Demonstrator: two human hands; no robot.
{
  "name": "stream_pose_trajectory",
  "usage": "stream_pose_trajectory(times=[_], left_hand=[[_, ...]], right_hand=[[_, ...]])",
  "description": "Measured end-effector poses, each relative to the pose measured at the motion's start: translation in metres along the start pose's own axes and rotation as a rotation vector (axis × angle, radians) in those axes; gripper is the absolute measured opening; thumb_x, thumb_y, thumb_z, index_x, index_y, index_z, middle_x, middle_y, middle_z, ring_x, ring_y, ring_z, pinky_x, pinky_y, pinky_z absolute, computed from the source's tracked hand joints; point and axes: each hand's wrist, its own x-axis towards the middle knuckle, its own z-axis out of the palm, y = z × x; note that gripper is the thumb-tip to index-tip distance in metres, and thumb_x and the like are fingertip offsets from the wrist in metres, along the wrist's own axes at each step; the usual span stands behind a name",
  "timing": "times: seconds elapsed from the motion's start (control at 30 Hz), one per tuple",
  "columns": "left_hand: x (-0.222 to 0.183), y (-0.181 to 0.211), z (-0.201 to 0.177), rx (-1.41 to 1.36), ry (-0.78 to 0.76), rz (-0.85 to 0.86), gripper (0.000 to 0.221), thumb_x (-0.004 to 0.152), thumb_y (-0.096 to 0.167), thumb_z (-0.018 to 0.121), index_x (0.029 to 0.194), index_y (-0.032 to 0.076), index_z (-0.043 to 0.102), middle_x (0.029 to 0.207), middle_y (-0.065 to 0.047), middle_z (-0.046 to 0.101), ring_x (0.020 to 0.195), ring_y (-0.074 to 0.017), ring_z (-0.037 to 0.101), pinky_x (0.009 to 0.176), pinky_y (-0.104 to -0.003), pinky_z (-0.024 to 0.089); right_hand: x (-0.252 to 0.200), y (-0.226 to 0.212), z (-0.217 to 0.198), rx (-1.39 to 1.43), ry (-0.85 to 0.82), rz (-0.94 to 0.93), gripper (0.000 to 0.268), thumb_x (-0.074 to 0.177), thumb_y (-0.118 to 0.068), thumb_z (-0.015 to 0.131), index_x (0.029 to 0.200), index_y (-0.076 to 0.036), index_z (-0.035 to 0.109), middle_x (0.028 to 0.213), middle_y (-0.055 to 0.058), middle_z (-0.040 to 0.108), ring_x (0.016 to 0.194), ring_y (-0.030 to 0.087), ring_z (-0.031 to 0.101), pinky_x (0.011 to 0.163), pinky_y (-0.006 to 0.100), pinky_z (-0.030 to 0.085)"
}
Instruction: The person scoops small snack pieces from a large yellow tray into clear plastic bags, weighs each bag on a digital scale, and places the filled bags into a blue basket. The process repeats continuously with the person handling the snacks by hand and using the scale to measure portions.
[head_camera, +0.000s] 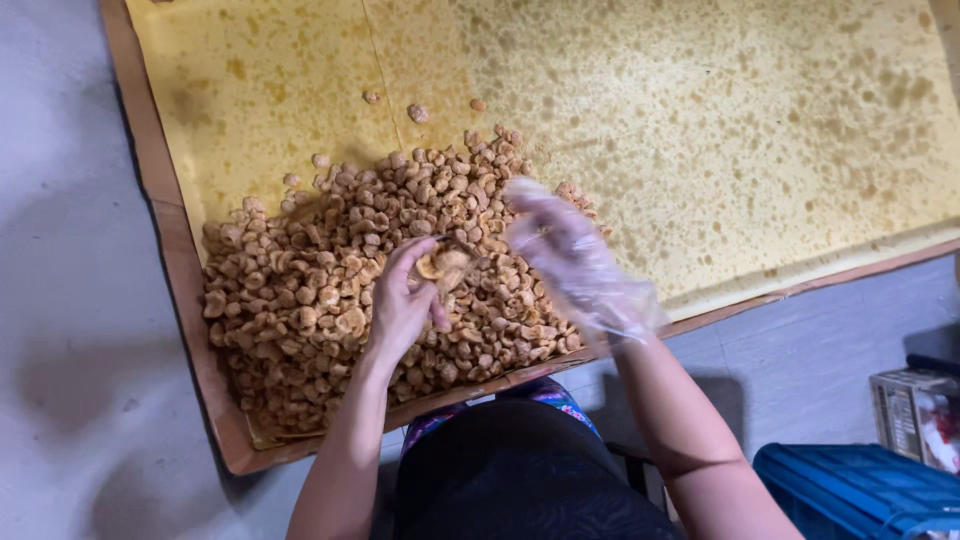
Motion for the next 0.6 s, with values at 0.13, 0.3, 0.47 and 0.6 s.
stream_pose_trajectory(times=[0.13,0.3,0.47,0.6], left_hand=[[-0.011,0.021,-0.03,0.082,0.012,0.115,0.053,0.09,-0.013,0.054,0.139,0.006,0.059,0.152,-0.014,0.05,0.056,-0.0152,0.07,0.043,-0.023,0.063],[0.016,0.03,-0.054,0.137,-0.11,0.038,0.062,0.086,-0.015,0.054,0.143,0.007,0.053,0.152,-0.013,0.042,0.06,-0.0148,0.07,0.043,-0.025,0.063],[0.015,0.025,-0.076,0.18,-0.179,-0.089,0.062,0.09,-0.012,0.052,0.148,0.01,0.049,0.14,-0.02,0.054,0.057,-0.0169,0.068,0.043,-0.025,0.063],[0.016,0.027,-0.077,0.217,-0.235,0.001,0.063,0.085,-0.016,0.052,0.143,0.007,0.053,0.151,-0.014,0.044,0.058,-0.0151,0.069,0.043,-0.025,0.062]], right_hand=[[-0.032,0.007,-0.018,0.087,0.45,-0.058,0.014,0.11,-0.021,0.075,0.117,-0.01,0.07,0.103,0.002,0.064,0.087,0.013,0.05,0.08,0.027,0.046],[-0.055,0.063,0.024,0.064,0.407,0.188,0.031,0.093,-0.017,0.073,0.122,-0.011,0.069,0.113,-0.002,0.07,0.099,0.007,0.061,0.084,0.02,0.05],[-0.097,0.095,0.037,0.104,0.596,0.228,0.027,0.096,-0.014,0.069,0.122,-0.005,0.067,0.113,0.0,0.068,0.101,0.009,0.06,0.085,0.025,0.049],[-0.136,0.11,0.022,0.043,0.687,0.172,0.026,0.098,-0.011,0.069,0.122,-0.003,0.067,0.111,-0.001,0.067,0.101,0.008,0.06,0.09,0.024,0.05]])
